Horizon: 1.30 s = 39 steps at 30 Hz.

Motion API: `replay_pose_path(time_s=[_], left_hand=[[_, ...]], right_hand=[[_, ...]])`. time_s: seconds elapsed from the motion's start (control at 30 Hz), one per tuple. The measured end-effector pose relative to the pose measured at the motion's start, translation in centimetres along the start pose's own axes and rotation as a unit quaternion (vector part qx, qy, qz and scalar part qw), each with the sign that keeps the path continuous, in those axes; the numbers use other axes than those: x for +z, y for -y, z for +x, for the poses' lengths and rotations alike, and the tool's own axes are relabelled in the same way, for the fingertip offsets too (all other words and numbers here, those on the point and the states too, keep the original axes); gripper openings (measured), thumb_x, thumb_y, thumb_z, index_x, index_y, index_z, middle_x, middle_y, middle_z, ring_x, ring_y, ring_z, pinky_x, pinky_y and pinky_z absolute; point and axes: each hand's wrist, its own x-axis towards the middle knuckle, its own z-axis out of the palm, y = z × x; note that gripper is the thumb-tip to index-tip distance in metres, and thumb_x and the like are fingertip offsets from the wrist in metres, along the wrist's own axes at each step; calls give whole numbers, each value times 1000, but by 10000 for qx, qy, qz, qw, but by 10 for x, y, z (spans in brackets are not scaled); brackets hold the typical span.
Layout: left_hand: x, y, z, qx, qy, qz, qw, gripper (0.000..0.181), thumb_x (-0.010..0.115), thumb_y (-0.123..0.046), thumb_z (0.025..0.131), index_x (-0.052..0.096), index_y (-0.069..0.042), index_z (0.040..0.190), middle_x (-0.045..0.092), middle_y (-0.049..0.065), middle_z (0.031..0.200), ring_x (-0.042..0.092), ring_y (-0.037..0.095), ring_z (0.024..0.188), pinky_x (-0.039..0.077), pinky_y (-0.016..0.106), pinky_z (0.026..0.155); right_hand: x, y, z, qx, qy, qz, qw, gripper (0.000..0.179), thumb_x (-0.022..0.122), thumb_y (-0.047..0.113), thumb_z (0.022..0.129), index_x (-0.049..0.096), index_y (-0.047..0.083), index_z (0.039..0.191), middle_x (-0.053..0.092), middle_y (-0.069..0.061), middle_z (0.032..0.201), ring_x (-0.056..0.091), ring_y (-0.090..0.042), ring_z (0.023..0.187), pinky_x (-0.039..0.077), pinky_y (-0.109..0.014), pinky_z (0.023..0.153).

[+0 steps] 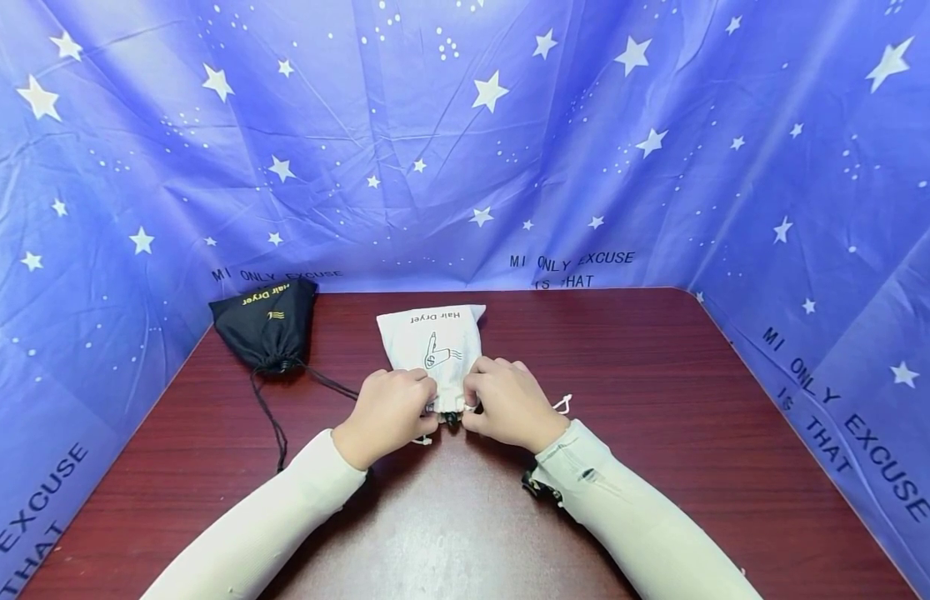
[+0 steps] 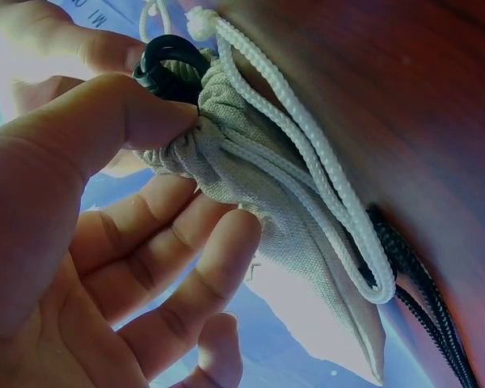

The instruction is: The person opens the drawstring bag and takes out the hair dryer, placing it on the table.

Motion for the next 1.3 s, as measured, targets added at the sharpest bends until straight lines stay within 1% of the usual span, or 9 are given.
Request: replay_pose_path(time_s=[0.3, 0.6, 0.87, 1.1, 1.3], left_hand=[[-1, -1, 0, -13, 34, -14, 10000, 31, 86, -41, 68, 64, -19, 73, 62, -5, 73, 65, 18, 60, 43, 36, 48], [-1, 0, 0, -29, -29, -6, 10000, 31, 86, -41, 68, 64, -19, 73, 62, -5, 71, 65, 19, 59, 43, 37, 48], [0, 0, 0, -52, 53, -23, 10000, 31, 86, -42, 69, 64, -20, 73, 61, -6, 71, 65, 19, 59, 42, 36, 47], [1, 1, 1, -100, 171, -34, 9998, 31, 85, -42, 69, 63, -20, 73, 62, -6, 73, 66, 20, 61, 43, 37, 48], [-1, 2, 0, -87, 132, -50, 9999, 31, 85, -41, 68, 62, -21, 71, 62, -6, 72, 65, 20, 60, 42, 36, 47]], right_hand=[[0, -2, 0, -12, 11, -4, 10000, 21, 80, 33, 67, 60, 28, 72, 56, 11, 87, 51, -11, 72, 44, -38, 69], [0, -3, 0, -42, -37, -8, 10000, 22, 80, 31, 66, 59, 28, 71, 55, 12, 86, 51, -11, 71, 41, -36, 67], [0, -3, 0, -37, -31, 14, 10000, 22, 80, 32, 66, 58, 28, 70, 55, 12, 86, 49, -11, 71, 40, -35, 66], [-1, -3, 0, 28, 40, 38, 10000, 22, 80, 32, 65, 58, 29, 70, 56, 14, 89, 50, -10, 74, 39, -34, 67], [-2, -3, 1, 66, 104, 19, 9999, 22, 80, 32, 65, 59, 28, 70, 56, 13, 89, 51, -11, 73, 41, -36, 67]])
